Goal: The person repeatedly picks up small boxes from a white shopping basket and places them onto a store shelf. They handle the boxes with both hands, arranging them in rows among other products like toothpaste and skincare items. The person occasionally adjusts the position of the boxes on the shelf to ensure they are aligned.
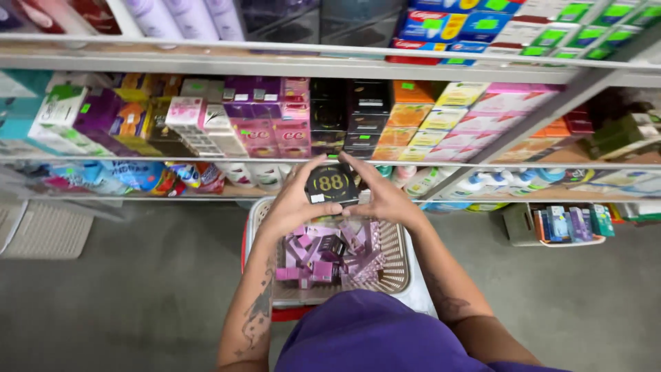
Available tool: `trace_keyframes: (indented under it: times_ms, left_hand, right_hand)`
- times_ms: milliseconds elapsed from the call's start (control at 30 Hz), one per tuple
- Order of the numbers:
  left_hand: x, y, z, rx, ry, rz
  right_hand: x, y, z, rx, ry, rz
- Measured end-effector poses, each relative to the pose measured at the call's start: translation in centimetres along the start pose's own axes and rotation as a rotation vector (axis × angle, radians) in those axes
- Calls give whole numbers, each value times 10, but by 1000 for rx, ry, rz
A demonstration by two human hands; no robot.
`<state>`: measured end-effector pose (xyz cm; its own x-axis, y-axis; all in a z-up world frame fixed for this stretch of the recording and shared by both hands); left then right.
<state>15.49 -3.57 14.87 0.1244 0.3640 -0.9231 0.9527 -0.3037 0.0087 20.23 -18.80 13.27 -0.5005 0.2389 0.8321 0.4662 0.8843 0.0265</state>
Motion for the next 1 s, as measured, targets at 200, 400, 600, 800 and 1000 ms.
trace_keyframes:
  times_ms: [200,400,600,800,1000]
  left_hand:
    - [-4,22,-28,-176,-68,244]
    - [35,27,-43,-403,-97,228]
    - [33,35,-58,-514,19,226]
    - [50,49,-64,-557,-21,215]
    - [43,52,-72,-584,-16,110]
  right_hand:
    - [22,14,-45,-203,-214,2]
    - [16,33,-71,-400,-266,-39]
    - [17,50,-82,-425,-252,-72]
    - [-3,57,-91,-482,-201,-18]
    - [-20,59,-97,-516,-115,19]
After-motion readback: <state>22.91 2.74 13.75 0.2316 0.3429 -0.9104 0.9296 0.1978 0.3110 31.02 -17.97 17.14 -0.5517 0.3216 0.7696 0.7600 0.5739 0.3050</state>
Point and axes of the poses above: each hand's wrist, its own y-axis towards the middle knuckle, its own z-axis out of the palm, x = y × z, the point moved 10 cm from there along y, towards the middle knuckle, and after that the axes turned 15 degrees about x, right-handed, at the moved point
